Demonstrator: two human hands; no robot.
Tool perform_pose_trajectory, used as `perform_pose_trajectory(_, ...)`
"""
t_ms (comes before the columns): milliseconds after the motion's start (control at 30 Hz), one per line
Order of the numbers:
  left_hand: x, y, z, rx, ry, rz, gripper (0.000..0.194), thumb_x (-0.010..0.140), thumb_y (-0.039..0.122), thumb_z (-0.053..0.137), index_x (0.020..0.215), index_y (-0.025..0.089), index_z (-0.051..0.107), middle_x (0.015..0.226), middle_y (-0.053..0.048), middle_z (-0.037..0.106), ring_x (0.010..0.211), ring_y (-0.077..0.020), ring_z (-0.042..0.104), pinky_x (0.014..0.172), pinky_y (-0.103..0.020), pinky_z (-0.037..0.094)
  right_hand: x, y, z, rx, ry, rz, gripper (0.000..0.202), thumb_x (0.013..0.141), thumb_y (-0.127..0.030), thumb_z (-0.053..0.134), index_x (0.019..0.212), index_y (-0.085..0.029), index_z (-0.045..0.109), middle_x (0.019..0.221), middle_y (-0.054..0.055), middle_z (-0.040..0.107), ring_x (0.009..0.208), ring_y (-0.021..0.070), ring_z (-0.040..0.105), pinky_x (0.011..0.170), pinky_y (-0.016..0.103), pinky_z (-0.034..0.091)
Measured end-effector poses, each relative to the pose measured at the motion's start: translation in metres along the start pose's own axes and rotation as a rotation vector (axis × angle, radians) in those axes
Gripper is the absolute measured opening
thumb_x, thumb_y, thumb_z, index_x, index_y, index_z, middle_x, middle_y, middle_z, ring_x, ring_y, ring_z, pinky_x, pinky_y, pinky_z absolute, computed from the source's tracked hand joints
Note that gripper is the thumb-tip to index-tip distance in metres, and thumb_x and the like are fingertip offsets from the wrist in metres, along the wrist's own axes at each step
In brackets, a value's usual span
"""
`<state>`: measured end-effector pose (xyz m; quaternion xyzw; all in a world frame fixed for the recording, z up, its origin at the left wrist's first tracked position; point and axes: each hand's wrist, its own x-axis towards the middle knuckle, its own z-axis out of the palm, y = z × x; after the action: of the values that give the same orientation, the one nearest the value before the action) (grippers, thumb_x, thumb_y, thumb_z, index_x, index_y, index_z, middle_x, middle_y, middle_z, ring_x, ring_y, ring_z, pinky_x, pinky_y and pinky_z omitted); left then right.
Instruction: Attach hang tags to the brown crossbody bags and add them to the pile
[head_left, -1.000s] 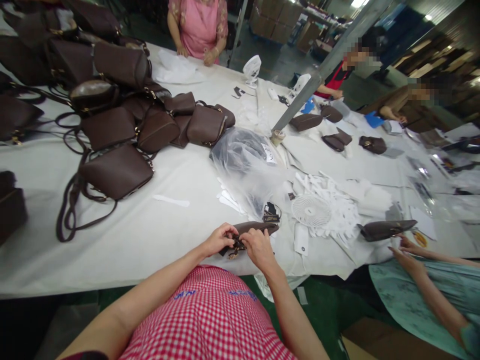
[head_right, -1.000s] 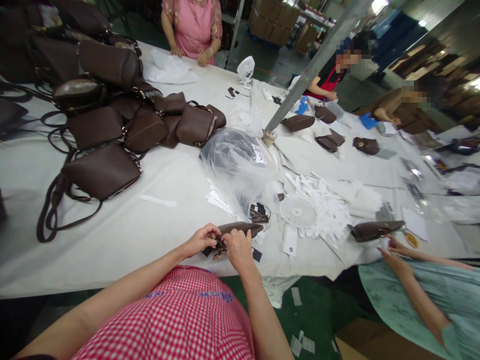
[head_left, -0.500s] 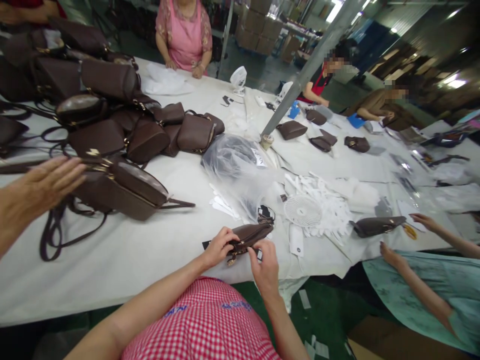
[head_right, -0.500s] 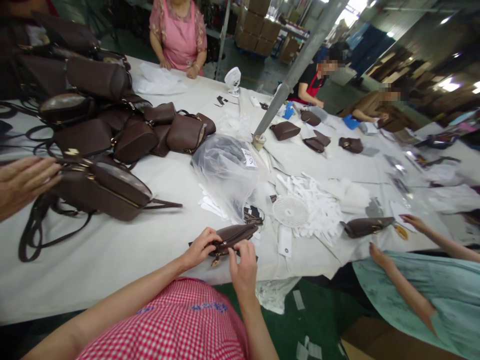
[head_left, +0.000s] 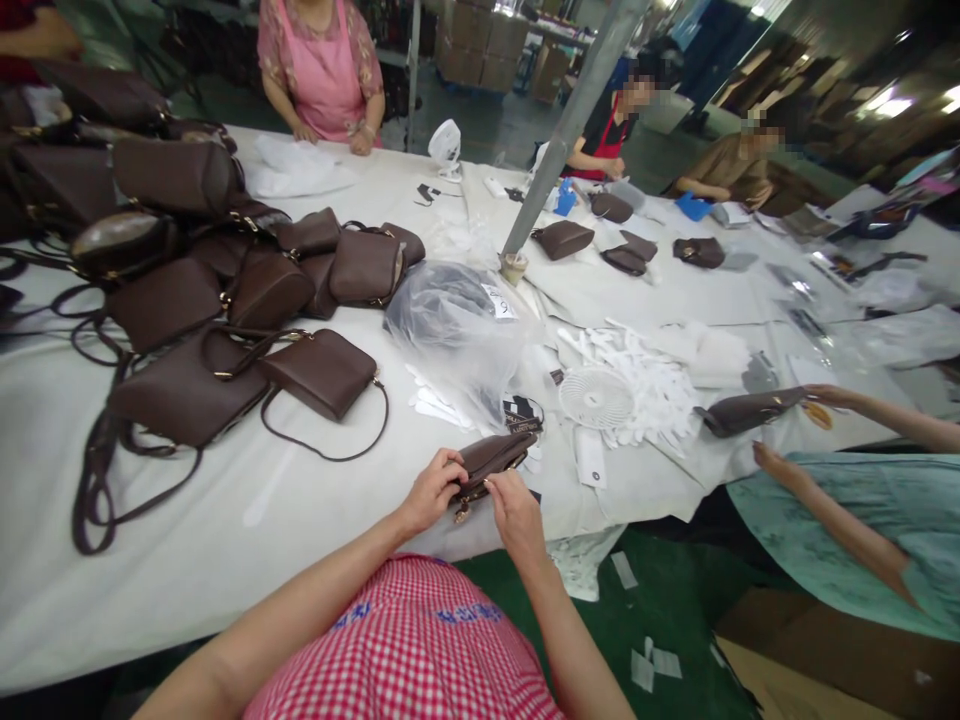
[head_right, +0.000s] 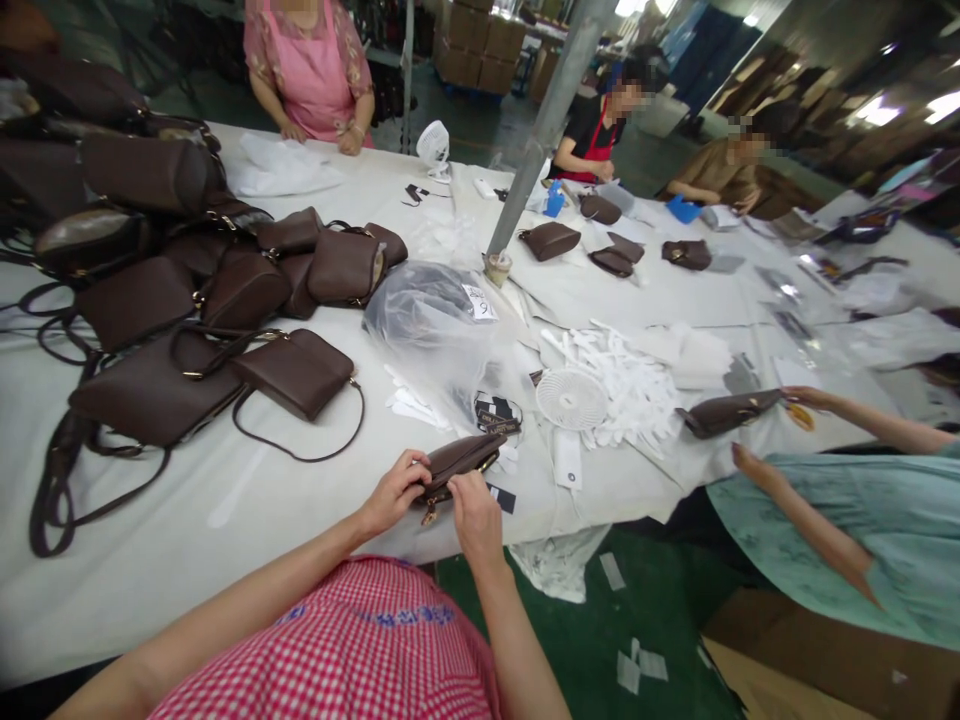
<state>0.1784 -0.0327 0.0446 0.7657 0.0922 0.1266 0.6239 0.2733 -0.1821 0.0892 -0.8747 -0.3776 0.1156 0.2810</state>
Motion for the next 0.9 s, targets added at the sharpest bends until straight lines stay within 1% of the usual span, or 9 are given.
perform_pose_trajectory(67,0.001,0.000,0.001,-0.001,0.020,-0.005,0.024,0.073,0.001,0.044,0.084,0.019,0.056,0.105,-0.006,0.048,0.100,-0.0191,0.048,0.089,-0.033,0.042,0.005,0.002,-0.003,-0.029,-0.040,-0.008,0.030,0.096,-0.030,0.034,0.088,-0.020,0.060,0.086,0.006,0.061,0.082,0.0165,0.059,0.073,0.026,0.047)
perform_pose_trajectory(167,0.002,0.000,0.002,-0.027,0.046,-0.011,0.024,0.071,0.000,0.044,0.081,0.019,0.054,0.100,-0.005,0.049,0.099,-0.0191,0.048,0.088,-0.034,0.042,0.011,0.003,-0.002,0.049,-0.099,0.024,0.031,0.096,-0.027,0.030,0.087,-0.019,0.058,0.078,0.002,0.061,0.069,0.0137,0.058,0.065,0.023,0.046)
perform_pose_trajectory(267,-0.003,-0.001,0.003,-0.056,0.053,-0.006,0.022,0.070,0.000,0.045,0.079,0.019,0.054,0.101,-0.005,0.049,0.100,-0.0196,0.048,0.090,-0.035,0.042,0.013,0.000,0.000,0.009,-0.182,-0.110,0.029,0.095,-0.026,0.032,0.082,-0.020,0.058,0.070,0.000,0.059,0.066,0.0138,0.057,0.063,0.023,0.044)
perform_pose_trajectory(367,-0.010,-0.004,0.002,-0.107,0.074,-0.045,0.031,0.071,0.002,0.047,0.095,0.019,0.055,0.109,-0.006,0.048,0.093,-0.0180,0.049,0.081,-0.032,0.045,0.014,-0.002,-0.001,-0.050,-0.218,-0.198,0.028,0.093,-0.025,0.034,0.082,-0.019,0.059,0.072,0.001,0.061,0.067,0.0142,0.057,0.064,0.023,0.043)
perform_pose_trajectory(467,-0.017,-0.012,0.001,-0.145,0.021,-0.057,0.049,0.072,0.005,0.054,0.118,0.021,0.050,0.120,-0.008,0.046,0.086,-0.0160,0.050,0.075,-0.030,0.048,0.015,0.000,-0.003,0.000,-0.245,-0.112,0.027,0.093,-0.025,0.035,0.083,-0.020,0.059,0.073,0.001,0.062,0.063,0.0135,0.058,0.062,0.023,0.044)
perform_pose_trajectory(567,-0.020,-0.025,0.004,-0.086,0.002,-0.018,0.060,0.073,0.013,0.065,0.129,0.023,0.048,0.129,-0.010,0.044,0.109,-0.0225,0.049,0.093,-0.038,0.045,0.019,0.001,-0.005,0.109,-0.307,-0.042,0.026,0.093,-0.026,0.035,0.083,-0.020,0.059,0.073,0.000,0.064,0.058,0.0122,0.059,0.059,0.022,0.046)
perform_pose_trajectory(667,-0.022,-0.037,0.009,-0.023,0.030,0.005,0.067,0.076,0.020,0.067,0.138,0.025,0.041,0.133,-0.010,0.043,0.124,-0.0264,0.041,0.106,-0.046,0.034,0.021,-0.002,-0.004,0.077,-0.347,-0.107,0.027,0.094,-0.025,0.035,0.080,-0.020,0.058,0.064,-0.002,0.061,0.057,0.0128,0.059,0.059,0.022,0.044)
perform_pose_trajectory(800,-0.028,-0.039,0.008,0.012,-0.013,0.036,0.063,0.082,0.017,0.058,0.142,0.025,0.038,0.137,-0.011,0.041,0.128,-0.0251,0.039,0.109,-0.045,0.032,0.021,-0.019,-0.001,-0.041,-0.411,-0.311,0.030,0.094,-0.024,0.035,0.074,-0.020,0.056,0.063,0.000,0.060,0.061,0.0138,0.058,0.061,0.022,0.042)
perform_pose_trajectory(900,-0.034,-0.030,0.000,0.007,-0.017,0.037,0.062,0.085,0.015,0.054,0.143,0.024,0.036,0.138,-0.012,0.041,0.129,-0.0248,0.040,0.109,-0.046,0.033,0.020,-0.032,0.004,-0.007,-0.407,-0.348,0.030,0.095,-0.024,0.033,0.078,-0.020,0.057,0.069,0.001,0.061,0.066,0.0144,0.058,0.065,0.023,0.042)
